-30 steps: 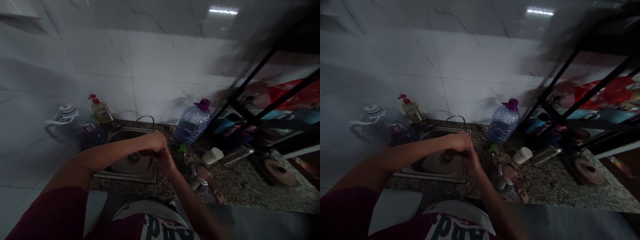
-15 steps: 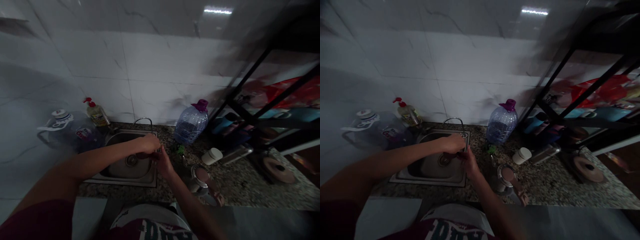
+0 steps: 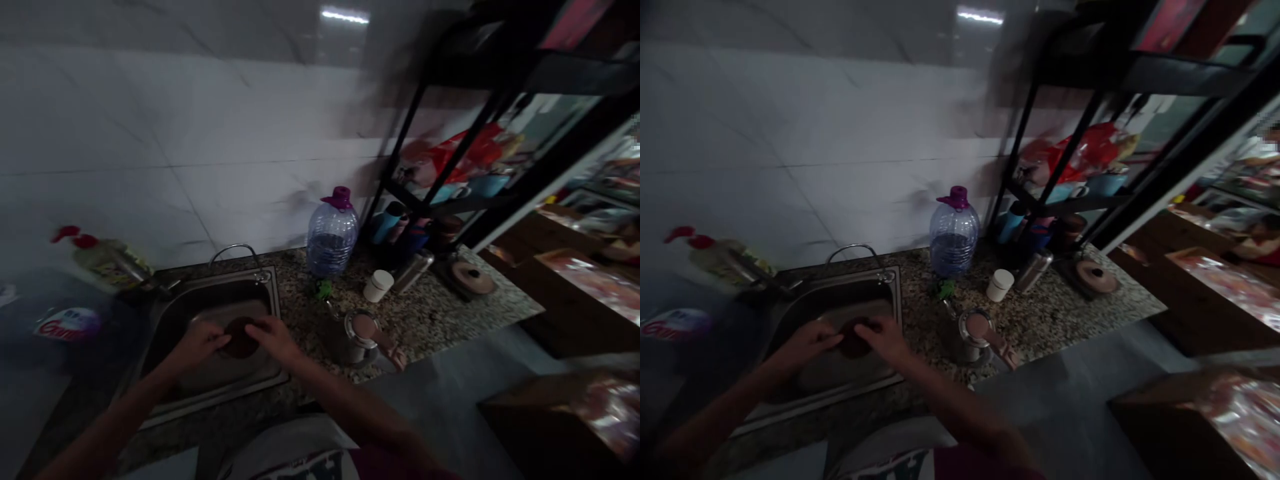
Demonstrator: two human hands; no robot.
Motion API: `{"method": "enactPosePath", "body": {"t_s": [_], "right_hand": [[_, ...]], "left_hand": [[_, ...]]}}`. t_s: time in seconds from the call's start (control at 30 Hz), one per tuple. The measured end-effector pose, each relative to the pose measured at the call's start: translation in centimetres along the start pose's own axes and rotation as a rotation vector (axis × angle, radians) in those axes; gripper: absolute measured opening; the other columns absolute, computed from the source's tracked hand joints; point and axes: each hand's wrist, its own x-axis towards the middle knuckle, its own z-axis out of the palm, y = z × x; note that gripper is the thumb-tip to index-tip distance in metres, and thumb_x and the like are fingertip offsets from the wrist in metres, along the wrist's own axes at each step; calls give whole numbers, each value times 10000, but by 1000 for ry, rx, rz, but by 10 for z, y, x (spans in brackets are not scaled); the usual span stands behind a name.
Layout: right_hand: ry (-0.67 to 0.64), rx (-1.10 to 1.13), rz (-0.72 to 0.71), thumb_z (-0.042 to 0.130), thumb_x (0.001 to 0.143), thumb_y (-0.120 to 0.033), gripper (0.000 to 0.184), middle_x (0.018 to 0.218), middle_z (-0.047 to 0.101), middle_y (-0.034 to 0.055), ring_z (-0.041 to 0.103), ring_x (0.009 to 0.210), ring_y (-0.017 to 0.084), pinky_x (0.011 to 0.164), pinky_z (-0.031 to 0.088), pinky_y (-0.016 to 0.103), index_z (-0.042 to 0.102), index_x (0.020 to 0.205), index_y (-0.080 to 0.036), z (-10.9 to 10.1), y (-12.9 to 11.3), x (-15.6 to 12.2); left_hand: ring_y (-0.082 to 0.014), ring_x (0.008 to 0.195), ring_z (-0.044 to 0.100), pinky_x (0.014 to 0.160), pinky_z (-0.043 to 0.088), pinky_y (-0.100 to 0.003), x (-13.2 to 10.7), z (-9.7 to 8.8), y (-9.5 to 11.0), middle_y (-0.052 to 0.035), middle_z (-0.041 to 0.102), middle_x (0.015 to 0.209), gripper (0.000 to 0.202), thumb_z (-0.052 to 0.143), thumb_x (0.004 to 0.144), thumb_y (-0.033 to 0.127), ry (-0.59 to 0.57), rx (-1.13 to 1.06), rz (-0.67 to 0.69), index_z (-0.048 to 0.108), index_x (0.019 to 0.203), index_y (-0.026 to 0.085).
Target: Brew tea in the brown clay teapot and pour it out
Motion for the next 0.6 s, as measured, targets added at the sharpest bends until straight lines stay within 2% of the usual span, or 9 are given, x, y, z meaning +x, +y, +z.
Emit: {"method": "enactPosePath", "body": {"t_s": [0.1, 0.17, 0.23, 0.27, 0.33, 0.43, 0.47, 0.53, 0.6], "right_hand": [[23, -106, -102, 769, 708, -446, 259, 903, 644, 5, 597, 888, 235, 843, 469, 374, 735, 890, -265, -8, -11, -18], [22, -190, -244, 742, 778, -432, 299, 1052, 640, 28, 597, 1024, 249, 935, 465, 378, 716, 1037, -285, -27, -25, -39], [78, -261, -371, 677, 864, -412, 339, 1201, 612, 62, 576, 1139, 250, 1003, 448, 379, 669, 1176, -280, -59, -37, -66], [156, -291, -403, 657, 887, -388, 345, 1255, 593, 74, 561, 1176, 249, 1026, 436, 383, 648, 1214, -280, -80, -41, -81], [417, -372, -438, 651, 887, -360, 321, 1256, 594, 89, 548, 1183, 259, 1028, 425, 403, 645, 1197, -279, -125, -40, -109], [870, -393, -316, 648, 864, -455, 299, 1124, 624, 102, 561, 1080, 269, 919, 450, 392, 668, 1059, -228, -192, -21, -139], [940, -364, -236, 643, 851, -515, 337, 1031, 638, 90, 572, 998, 262, 862, 452, 375, 670, 994, -211, -209, -12, -145], [910, -254, -61, 602, 823, -652, 464, 809, 623, 55, 552, 792, 228, 715, 426, 336, 650, 806, -190, -232, 4, -150], [760, -136, 59, 548, 789, -760, 589, 627, 539, 21, 453, 628, 180, 598, 347, 316, 571, 623, -196, -242, 16, -148]], "left_hand": [[-169, 527, 482, 529, 339, -260, -16, 20, -18, 4, 514, 470, 566, 526, 681, 711, -11, -69, -56, 581, 456, 194], [-181, 553, 511, 534, 375, -265, -27, 31, -19, -3, 548, 503, 595, 540, 674, 745, 31, -114, -81, 619, 492, 184], [-198, 588, 549, 539, 421, -272, -37, 42, -14, -11, 593, 551, 607, 573, 659, 772, 76, -156, -91, 664, 541, 184], [-208, 605, 570, 542, 447, -278, -41, 47, -11, -15, 614, 572, 607, 592, 649, 781, 98, -178, -96, 684, 565, 188], [-235, 646, 619, 560, 502, -295, -46, 57, -6, -25, 654, 615, 597, 625, 630, 790, 150, -232, -107, 716, 608, 201], [-289, 730, 685, 617, 576, -341, -50, 75, -2, -56, 723, 709, 603, 661, 572, 812, 212, -301, -129, 758, 656, 223], [-303, 756, 699, 643, 593, -359, -50, 81, -3, -68, 740, 738, 608, 659, 567, 819, 218, -311, -133, 768, 670, 230], [-319, 776, 713, 675, 613, -390, -49, 92, -4, -85, 752, 760, 598, 656, 574, 814, 216, -308, -135, 777, 687, 239], [-321, 771, 717, 677, 622, -401, -48, 100, -5, -85, 755, 763, 560, 665, 589, 786, 217, -293, -138, 779, 709, 251]]}}
